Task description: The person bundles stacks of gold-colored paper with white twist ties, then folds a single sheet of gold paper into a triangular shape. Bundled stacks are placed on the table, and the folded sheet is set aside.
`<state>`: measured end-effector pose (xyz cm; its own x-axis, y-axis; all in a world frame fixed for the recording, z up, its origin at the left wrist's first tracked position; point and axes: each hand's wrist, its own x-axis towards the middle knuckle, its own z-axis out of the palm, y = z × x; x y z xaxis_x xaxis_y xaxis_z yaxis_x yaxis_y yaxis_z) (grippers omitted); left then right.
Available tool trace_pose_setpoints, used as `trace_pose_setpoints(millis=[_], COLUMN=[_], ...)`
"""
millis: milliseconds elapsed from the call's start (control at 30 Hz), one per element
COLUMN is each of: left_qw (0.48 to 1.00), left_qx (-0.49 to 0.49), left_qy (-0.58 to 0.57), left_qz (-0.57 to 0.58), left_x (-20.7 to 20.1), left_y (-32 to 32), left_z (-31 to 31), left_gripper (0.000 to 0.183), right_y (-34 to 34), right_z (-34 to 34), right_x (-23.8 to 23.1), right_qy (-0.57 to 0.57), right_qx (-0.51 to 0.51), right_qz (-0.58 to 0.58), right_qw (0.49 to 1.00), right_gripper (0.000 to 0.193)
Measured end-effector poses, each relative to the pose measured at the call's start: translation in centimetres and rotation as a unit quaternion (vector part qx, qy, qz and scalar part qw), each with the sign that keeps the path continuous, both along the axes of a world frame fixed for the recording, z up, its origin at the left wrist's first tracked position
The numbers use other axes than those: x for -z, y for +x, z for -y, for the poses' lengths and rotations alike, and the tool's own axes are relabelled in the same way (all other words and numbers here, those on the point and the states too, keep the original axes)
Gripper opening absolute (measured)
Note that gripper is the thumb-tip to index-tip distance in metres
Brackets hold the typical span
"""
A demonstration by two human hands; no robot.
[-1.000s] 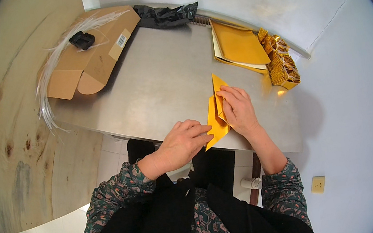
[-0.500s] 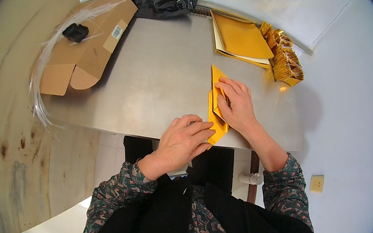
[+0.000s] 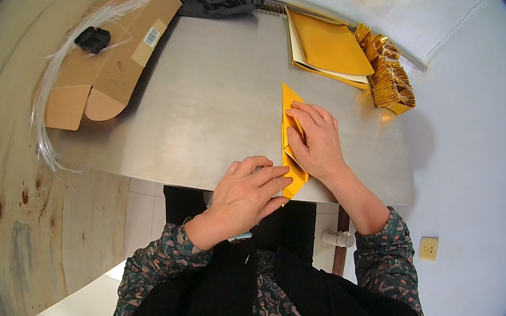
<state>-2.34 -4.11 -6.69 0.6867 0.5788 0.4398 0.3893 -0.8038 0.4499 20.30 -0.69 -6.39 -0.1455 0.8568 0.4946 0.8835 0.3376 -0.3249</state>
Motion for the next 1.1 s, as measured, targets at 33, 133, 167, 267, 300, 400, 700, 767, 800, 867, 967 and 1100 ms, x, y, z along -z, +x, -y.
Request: trace_pose_setpoints(millis=[33, 133, 167, 267, 300, 400, 700, 767, 800, 867, 967, 1100], left_qw=[1.0, 1.0, 1.0, 1.0, 1.0, 1.0, 1.0, 1.0, 1.0, 1.0, 1.0, 1.0], left_qx=[0.0, -0.001, -0.002, -0.002, -0.003, -0.003, -0.002, -0.004, -0.006, -0.008, -0.008, -0.007], left_qy=[0.0, -0.003, -0.004, -0.004, -0.002, 0.0, 0.001, -0.001, -0.001, -0.001, -0.002, -0.002], left_qz=[0.001, 0.001, 0.003, 0.01, 0.012, 0.012, 0.012, 0.012, 0.011, 0.012, 0.011, 0.01], left_x=[0.0, -0.02, -0.03, -0.09, -0.1, -0.14, -0.16, -0.15, -0.13, -0.11, -0.09, -0.08], left_y=[0.01, -0.02, -0.02, 0.06, 0.08, 0.08, 0.0, 0.01, 0.03, 0.05, 0.06, 0.03], left_z=[-0.01, 0.0, 0.01, 0.07, 0.1, 0.13, 0.12, 0.11, 0.11, 0.12, 0.16, 0.13], left_gripper=[0.039, 0.039, 0.039, 0.039, 0.038, 0.038, 0.037, 0.037, 0.038, 0.038, 0.038, 0.038], right_y=[0.0, -0.07, -0.1, -0.13, -0.13, -0.17, -0.19, -0.19, -0.18, -0.17, -0.15, -0.15], right_z=[0.0, 0.0, 0.01, 0.01, 0.02, 0.03, -0.07, -0.09, -0.09, -0.09, -0.07, -0.05], right_x=[0.0, 0.05, 0.07, 0.09, 0.09, 0.1, 0.15, 0.19, 0.21, 0.24, 0.24, 0.22], right_qy=[-0.002, -0.005, -0.005, -0.008, -0.007, -0.005, -0.002, 0.002, 0.004, 0.01, 0.008, 0.002], right_qx=[-0.002, -0.004, -0.004, -0.001, -0.001, 0.0, -0.008, -0.008, -0.009, -0.011, -0.009, -0.008], right_qz=[-0.002, -0.001, 0.0, 0.001, 0.002, 0.004, 0.008, 0.011, 0.01, 0.008, 0.006, 0.009], right_qw=[1.0, 1.0, 1.0, 1.0, 1.0, 1.0, 1.0, 1.0, 1.0, 1.0, 1.0, 1.0], right_gripper=[0.033, 0.034, 0.034, 0.034, 0.034, 0.034, 0.033, 0.033, 0.033, 0.032, 0.031, 0.032])
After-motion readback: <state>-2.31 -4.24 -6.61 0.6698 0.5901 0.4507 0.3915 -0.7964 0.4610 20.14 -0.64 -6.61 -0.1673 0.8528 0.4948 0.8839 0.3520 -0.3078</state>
